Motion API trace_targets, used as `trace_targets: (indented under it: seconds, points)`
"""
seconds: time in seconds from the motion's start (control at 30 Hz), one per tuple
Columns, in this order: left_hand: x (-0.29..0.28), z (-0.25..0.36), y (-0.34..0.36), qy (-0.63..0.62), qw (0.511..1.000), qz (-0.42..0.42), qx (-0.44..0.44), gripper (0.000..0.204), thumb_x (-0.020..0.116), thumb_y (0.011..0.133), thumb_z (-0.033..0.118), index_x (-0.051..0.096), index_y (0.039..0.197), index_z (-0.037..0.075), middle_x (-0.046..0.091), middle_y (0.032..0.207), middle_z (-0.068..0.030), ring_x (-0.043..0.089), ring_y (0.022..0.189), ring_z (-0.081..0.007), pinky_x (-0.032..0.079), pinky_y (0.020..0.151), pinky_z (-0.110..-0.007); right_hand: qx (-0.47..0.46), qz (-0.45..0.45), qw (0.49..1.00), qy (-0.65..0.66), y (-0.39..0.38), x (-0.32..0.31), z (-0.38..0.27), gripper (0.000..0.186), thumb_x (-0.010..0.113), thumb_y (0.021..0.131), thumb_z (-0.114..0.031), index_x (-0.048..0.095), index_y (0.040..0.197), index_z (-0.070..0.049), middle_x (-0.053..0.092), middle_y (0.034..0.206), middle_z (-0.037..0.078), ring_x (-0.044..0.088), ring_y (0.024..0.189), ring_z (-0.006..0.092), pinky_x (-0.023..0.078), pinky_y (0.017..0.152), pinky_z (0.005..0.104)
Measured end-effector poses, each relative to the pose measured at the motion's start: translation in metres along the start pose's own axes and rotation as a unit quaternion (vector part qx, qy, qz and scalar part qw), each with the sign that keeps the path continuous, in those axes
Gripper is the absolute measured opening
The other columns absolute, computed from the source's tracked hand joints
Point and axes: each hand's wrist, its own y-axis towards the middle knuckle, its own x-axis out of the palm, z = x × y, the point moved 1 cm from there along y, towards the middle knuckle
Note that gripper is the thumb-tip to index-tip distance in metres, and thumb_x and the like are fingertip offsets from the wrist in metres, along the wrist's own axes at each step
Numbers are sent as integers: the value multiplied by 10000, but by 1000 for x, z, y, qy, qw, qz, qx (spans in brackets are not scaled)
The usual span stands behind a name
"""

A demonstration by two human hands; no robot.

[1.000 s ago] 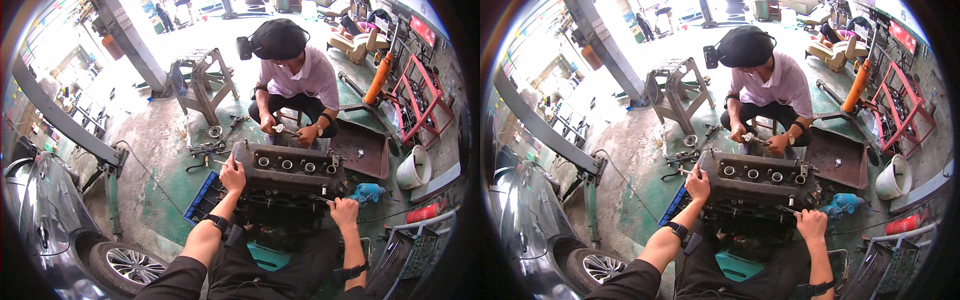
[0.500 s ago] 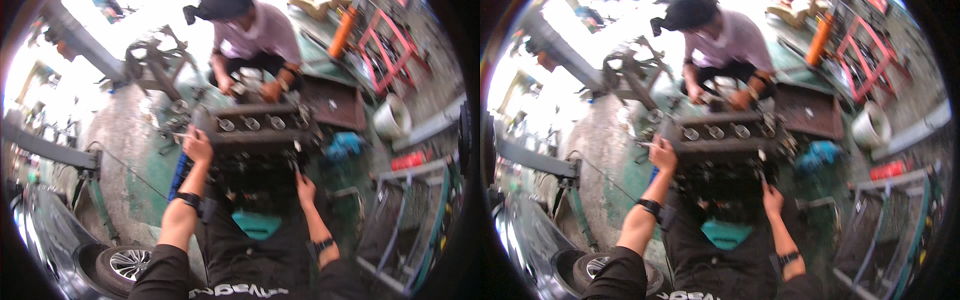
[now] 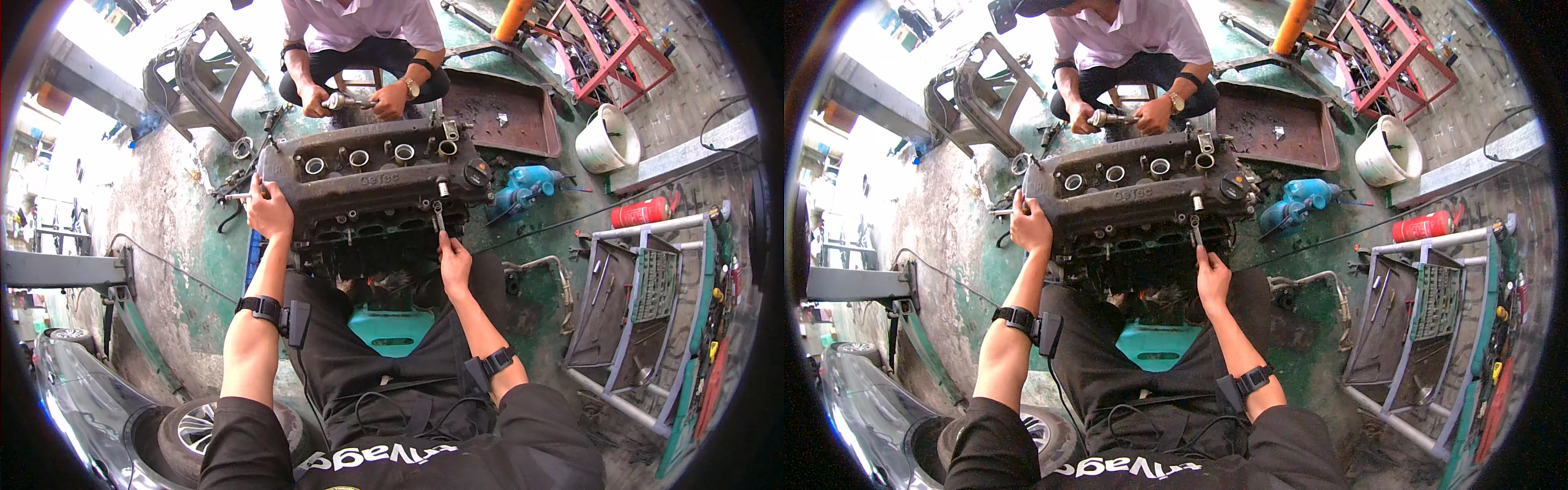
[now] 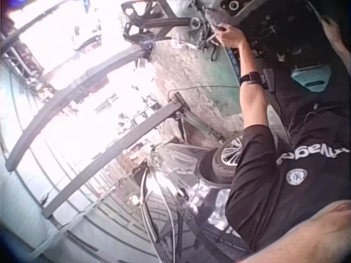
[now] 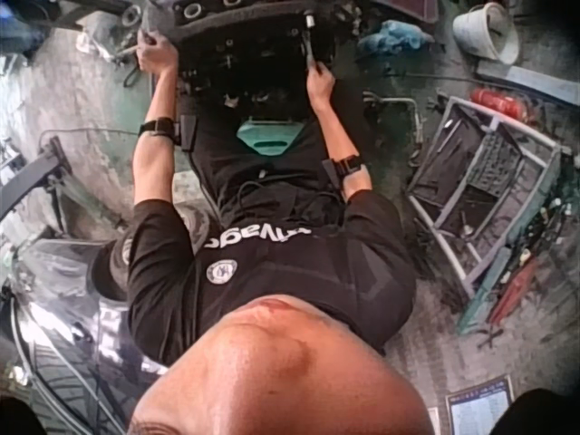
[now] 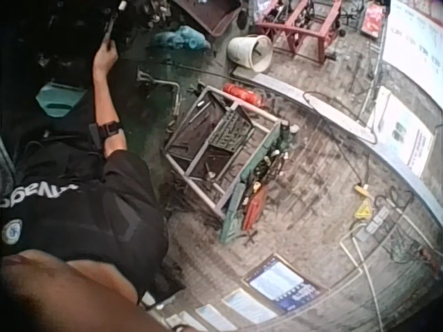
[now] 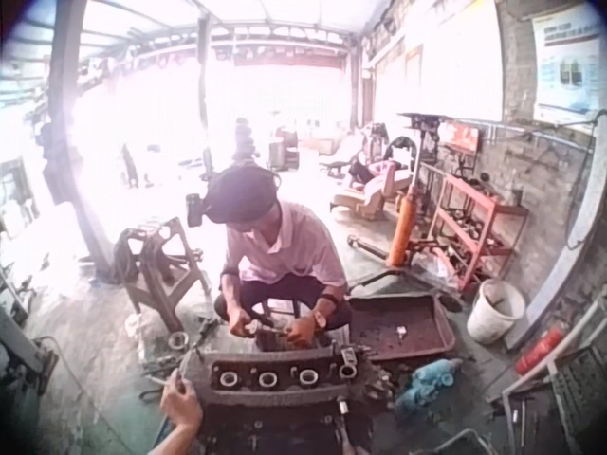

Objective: The person works on a car engine block, using a wrench to tighten bolts on the cylinder head. They briefly retrieve a different wrench from a tool cart and reposition a stool before continuing to tighten bolts on the engine.

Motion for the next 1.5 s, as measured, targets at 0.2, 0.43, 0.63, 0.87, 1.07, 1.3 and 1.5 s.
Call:
trace_targets:
  seconds: [0.2, 0.43, 0.63, 0.87, 1.07, 1.3, 1.5]
  points:
    - [3, -4, 1, 27, 999, 19, 32, 349, 546, 880, 266, 655, 1176, 117, 664, 1089, -171, 635, 957, -352, 493, 831, -438, 35, 18, 999, -24, 13, 7, 5, 447, 559, 945, -402, 538, 753, 1, 479, 632, 43, 399, 640, 134, 374, 605, 323]
    - [1, -4, 0, -18, 999, 25, 33, 374, 555, 874, 308, 639, 1203, 150, 666, 1034, -183, 629, 930, -370, 487, 814, -464, -165, 50, 932, -319, 34, -43, -46, 448, 680, 816, -466, 648, 692, -37, 552, 579, 185, 537, 593, 411, 400, 552, 468]
    - [-4, 2, -1, -22, 999, 19, 26, 341, 553, 868, 257, 653, 1159, 110, 670, 1077, -144, 626, 958, -340, 484, 842, -432, -478, -74, 708, -515, 82, -66, -143, 387, 717, 741, -477, 702, 644, -102, 596, 538, 122, 625, 563, 313, 471, 525, 423]
    - [-1, -1, 0, -13, 999, 28, 26, 339, 566, 858, 252, 656, 1156, 118, 671, 1062, -150, 632, 942, -340, 493, 830, -435, -542, -15, 657, -523, 42, -58, -135, 314, 670, 809, -389, 593, 670, -119, 595, 620, 95, 588, 565, 291, 462, 533, 427]
    - [4, -5, 3, 18, 1000, 1, 24, 371, 534, 886, 288, 645, 1176, 85, 665, 1065, -183, 622, 976, -359, 471, 863, -442, -248, 75, 919, -297, 6, -51, -52, 414, 628, 886, -410, 595, 675, -55, 518, 532, 150, 534, 526, 342, 370, 478, 429]
    - [-3, 0, 2, 4, 1000, -13, 0, 396, 554, 862, 314, 635, 1219, 163, 676, 1027, -158, 639, 921, -344, 489, 809, -455, -66, 14, 995, -71, 5, -19, -6, 483, 584, 935, -420, 555, 712, 7, 481, 552, 77, 424, 526, 151, 358, 535, 355]
    - [-1, -1, 2, 8, 1000, -11, -4, 394, 565, 857, 310, 634, 1221, 175, 678, 1020, -157, 642, 898, -348, 491, 798, -456, -22, -7, 999, -46, 10, -4, -6, 467, 555, 956, -425, 565, 727, -18, 477, 569, 50, 437, 539, 140, 364, 552, 344]
